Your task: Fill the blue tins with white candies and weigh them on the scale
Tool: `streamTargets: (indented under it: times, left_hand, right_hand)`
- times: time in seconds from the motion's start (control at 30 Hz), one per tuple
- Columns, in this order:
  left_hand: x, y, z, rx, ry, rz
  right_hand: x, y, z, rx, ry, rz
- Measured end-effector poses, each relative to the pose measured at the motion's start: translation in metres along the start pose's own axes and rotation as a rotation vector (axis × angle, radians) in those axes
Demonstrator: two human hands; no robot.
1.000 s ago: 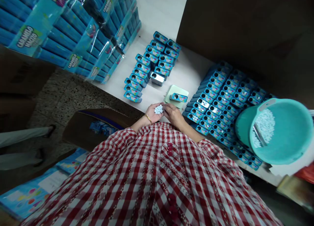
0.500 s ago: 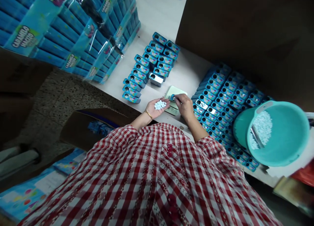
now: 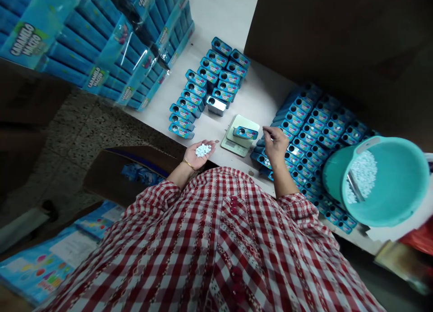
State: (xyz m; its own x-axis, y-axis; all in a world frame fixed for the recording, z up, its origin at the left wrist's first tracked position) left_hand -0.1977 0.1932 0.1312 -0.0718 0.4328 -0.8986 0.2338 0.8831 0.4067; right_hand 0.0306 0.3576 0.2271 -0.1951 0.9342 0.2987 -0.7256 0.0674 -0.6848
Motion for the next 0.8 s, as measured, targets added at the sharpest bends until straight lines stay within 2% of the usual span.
streamTargets:
  times: [0.1,0.17,0.23,0.3,0.4,0.47,0.57,0.63,0.67,0.73,0.8]
  left_hand:
    - [-0.002,-0.002,-0.001,0.005,0.006,0.014]
    - [-0.004,-0.001,0.000,0.009,0.006,0.020]
    - [-0.007,0.002,0.004,0.024,-0.015,0.028]
    - [-0.011,0.007,0.013,0.051,-0.066,0.048]
    - [-0.015,0.012,0.026,0.077,-0.138,0.040]
    - [-0.016,0.011,0.032,0.086,-0.166,0.008]
    - [-0.017,0.006,0.037,0.126,-0.201,-0.008]
    - [-0.016,0.004,0.038,0.146,-0.214,0.002]
    - [-0.016,0.005,0.038,0.143,-0.217,0.016]
    - [-0.016,0.007,0.038,0.114,-0.222,0.056]
    - [-0.016,0.010,0.036,0.079,-0.222,0.082]
  right_hand:
    - [0.001,0.000,0.017,0.015,-0.032,0.001]
    - [-0.008,0.006,0.036,0.053,-0.063,0.067]
    - [-0.025,0.022,0.060,0.094,-0.137,0.227]
    - [-0.050,0.046,0.084,0.080,-0.259,0.446]
    - [-0.087,0.078,0.102,-0.048,-0.415,0.706]
    - [-0.101,0.092,0.103,-0.116,-0.461,0.790]
    - [-0.111,0.098,0.101,-0.131,-0.504,0.865]
    - [-0.108,0.093,0.100,-0.072,-0.523,0.870]
    - [-0.102,0.088,0.099,-0.036,-0.516,0.833]
    - [-0.077,0.073,0.090,-0.025,-0.459,0.671]
    - [-0.045,0.058,0.070,-0.138,-0.359,0.482]
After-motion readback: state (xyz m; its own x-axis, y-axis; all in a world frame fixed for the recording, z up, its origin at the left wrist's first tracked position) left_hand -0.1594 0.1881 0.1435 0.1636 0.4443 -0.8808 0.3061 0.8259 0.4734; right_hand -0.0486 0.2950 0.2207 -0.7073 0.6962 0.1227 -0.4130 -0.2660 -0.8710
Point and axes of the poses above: each hand's wrist, its own x-axis towards the middle knuckle, its own y-axis out of the palm, z = x × y, the point moved 6 cm from there along x, towards the middle knuckle, and after that the axes turned 6 degrees about -z, right-handed, at the moved point
